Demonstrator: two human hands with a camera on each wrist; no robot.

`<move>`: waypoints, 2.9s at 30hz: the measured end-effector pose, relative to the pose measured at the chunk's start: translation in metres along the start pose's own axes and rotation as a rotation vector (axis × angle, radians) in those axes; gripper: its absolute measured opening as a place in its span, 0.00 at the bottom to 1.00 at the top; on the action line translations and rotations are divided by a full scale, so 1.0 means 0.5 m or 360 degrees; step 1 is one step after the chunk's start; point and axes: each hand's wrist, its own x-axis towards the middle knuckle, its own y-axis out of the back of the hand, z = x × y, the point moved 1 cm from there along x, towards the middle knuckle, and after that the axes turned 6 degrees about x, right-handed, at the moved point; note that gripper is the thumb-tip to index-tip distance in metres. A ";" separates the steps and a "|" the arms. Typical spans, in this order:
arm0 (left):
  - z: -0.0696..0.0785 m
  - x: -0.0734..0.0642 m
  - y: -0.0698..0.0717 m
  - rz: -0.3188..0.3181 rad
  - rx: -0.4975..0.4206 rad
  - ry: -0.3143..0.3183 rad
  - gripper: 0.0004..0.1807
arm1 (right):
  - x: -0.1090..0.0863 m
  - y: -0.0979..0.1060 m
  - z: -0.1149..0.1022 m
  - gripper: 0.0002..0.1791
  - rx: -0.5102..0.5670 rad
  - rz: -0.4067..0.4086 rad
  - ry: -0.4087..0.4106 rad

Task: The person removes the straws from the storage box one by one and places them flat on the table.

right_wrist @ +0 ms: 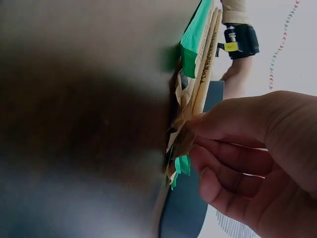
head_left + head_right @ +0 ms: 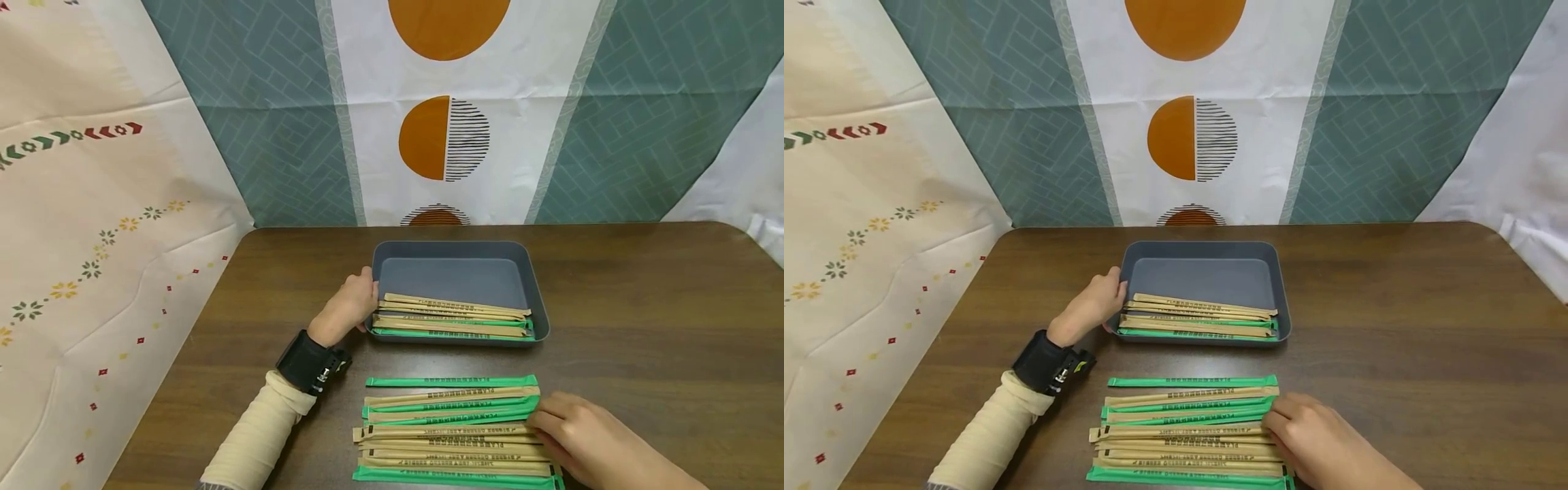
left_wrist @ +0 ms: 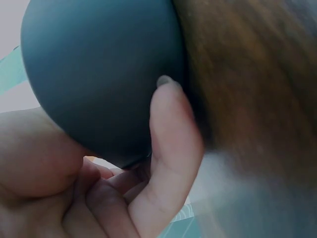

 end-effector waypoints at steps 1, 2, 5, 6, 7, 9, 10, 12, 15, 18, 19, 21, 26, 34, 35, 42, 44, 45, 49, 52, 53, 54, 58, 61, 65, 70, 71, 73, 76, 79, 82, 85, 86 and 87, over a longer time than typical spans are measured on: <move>0.001 0.000 0.000 -0.0002 0.0003 0.0003 0.19 | -0.001 -0.001 0.001 0.04 0.0003 -0.0020 -0.0014; 0.001 0.000 -0.001 -0.0004 0.0002 0.0001 0.19 | -0.003 -0.002 0.001 0.05 -0.0002 -0.0028 -0.0021; 0.002 0.000 -0.004 -0.0013 -0.0005 -0.0001 0.19 | -0.001 0.000 0.002 0.09 0.0016 -0.0059 -0.0065; 0.003 0.000 -0.004 -0.0017 -0.0006 0.0002 0.19 | 0.000 0.004 0.002 0.09 0.0021 -0.0056 -0.0068; 0.003 0.000 -0.005 -0.0020 -0.0008 0.0002 0.19 | 0.003 0.007 0.002 0.06 0.0027 -0.0018 -0.0049; 0.004 0.001 -0.004 -0.0025 -0.0012 -0.0003 0.20 | 0.015 0.018 0.003 0.04 0.0043 0.0068 -0.0012; 0.003 0.001 -0.004 -0.0023 -0.0016 -0.0002 0.20 | 0.023 0.024 0.005 0.08 0.0045 0.0131 0.0026; 0.000 -0.001 -0.002 -0.0017 -0.0016 0.0003 0.20 | 0.043 0.037 0.011 0.17 0.0040 0.0221 0.0076; -0.006 -0.003 0.000 0.0005 -0.0012 -0.0002 0.19 | 0.074 0.054 0.031 0.22 -0.0007 0.0295 0.0087; -0.010 -0.004 -0.001 0.0013 -0.0006 -0.0007 0.19 | 0.103 0.064 0.067 0.23 -0.0071 0.0299 0.0062; -0.011 -0.004 -0.002 0.0008 -0.0010 -0.0009 0.19 | 0.112 0.066 0.081 0.19 -0.0083 0.0291 0.0059; -0.011 -0.004 -0.004 -0.0001 -0.0006 -0.0008 0.19 | 0.130 0.067 0.112 0.10 -0.0102 0.0262 0.0037; -0.005 -0.001 -0.007 0.0016 0.0007 -0.0019 0.19 | 0.170 0.070 0.190 0.09 -0.0094 0.0112 -0.0132; -0.004 -0.004 -0.010 0.0013 -0.0012 -0.0048 0.19 | 0.197 0.047 0.249 0.05 0.0056 -0.0324 -0.0360; -0.005 -0.005 -0.008 0.0018 -0.0013 -0.0045 0.19 | 0.198 0.042 0.251 0.05 0.0056 -0.0355 -0.0365; -0.008 -0.007 -0.001 0.0017 -0.0003 -0.0023 0.20 | 0.198 0.013 0.246 0.13 -0.0086 -0.0356 -0.0371; -0.006 -0.006 -0.002 0.0023 -0.0008 -0.0052 0.18 | 0.196 0.011 0.244 0.15 -0.0168 -0.0317 -0.0366; -0.005 -0.005 -0.003 0.0028 -0.0010 -0.0058 0.18 | 0.195 0.010 0.244 0.15 -0.0201 -0.0291 -0.0354; -0.003 -0.005 -0.005 0.0042 -0.0015 -0.0048 0.17 | 0.193 0.013 0.243 0.09 -0.0282 -0.0183 -0.0280; -0.002 -0.004 -0.005 0.0053 -0.0006 -0.0043 0.16 | 0.191 0.018 0.242 0.06 -0.0285 -0.0147 -0.0251; -0.002 -0.003 -0.005 0.0056 -0.0005 -0.0047 0.16 | 0.190 0.020 0.242 0.06 -0.0289 -0.0139 -0.0243; -0.001 -0.002 -0.005 0.0053 -0.0004 -0.0046 0.16 | 0.190 0.022 0.240 0.05 -0.0294 -0.0133 -0.0234; -0.001 0.001 -0.005 0.0037 0.0011 -0.0036 0.17 | 0.188 0.034 0.227 0.05 -0.0326 -0.0090 -0.0191; -0.001 0.001 -0.005 0.0026 0.0002 -0.0023 0.17 | 0.186 0.046 0.211 0.05 -0.0367 -0.0058 -0.0163; -0.003 0.000 -0.006 0.0006 -0.0036 -0.0009 0.17 | 0.180 0.060 0.185 0.06 -0.0382 -0.0039 -0.0136; -0.005 -0.002 -0.003 -0.0006 -0.0090 -0.0010 0.17 | 0.173 0.074 0.147 0.08 -0.0364 0.0005 -0.0091; -0.004 -0.002 -0.002 -0.0009 -0.0097 -0.0015 0.17 | 0.172 0.075 0.140 0.08 -0.0360 0.0020 -0.0073; -0.002 0.000 0.001 -0.0012 -0.0100 -0.0017 0.17 | 0.171 0.078 0.127 0.09 -0.0351 0.0042 -0.0049; -0.002 0.002 0.005 -0.0011 -0.0066 -0.0012 0.19 | 0.169 0.078 0.107 0.10 -0.0337 0.0070 -0.0011; -0.004 0.002 0.006 -0.0029 -0.0071 -0.0015 0.20 | 0.162 0.075 0.084 0.10 -0.0327 0.0086 0.0017; -0.005 0.001 0.006 -0.0028 -0.0085 -0.0031 0.20 | 0.147 0.067 0.060 0.11 -0.0300 0.0059 0.0046; -0.004 0.000 0.003 -0.0019 -0.0093 -0.0056 0.19 | 0.125 0.057 0.041 0.12 -0.0271 0.0003 0.0066; -0.004 -0.001 0.003 -0.0011 -0.0094 -0.0059 0.19 | 0.117 0.053 0.037 0.13 -0.0259 -0.0012 0.0067; -0.004 -0.001 0.003 -0.0003 -0.0098 -0.0059 0.19 | 0.110 0.049 0.034 0.14 -0.0241 -0.0022 0.0069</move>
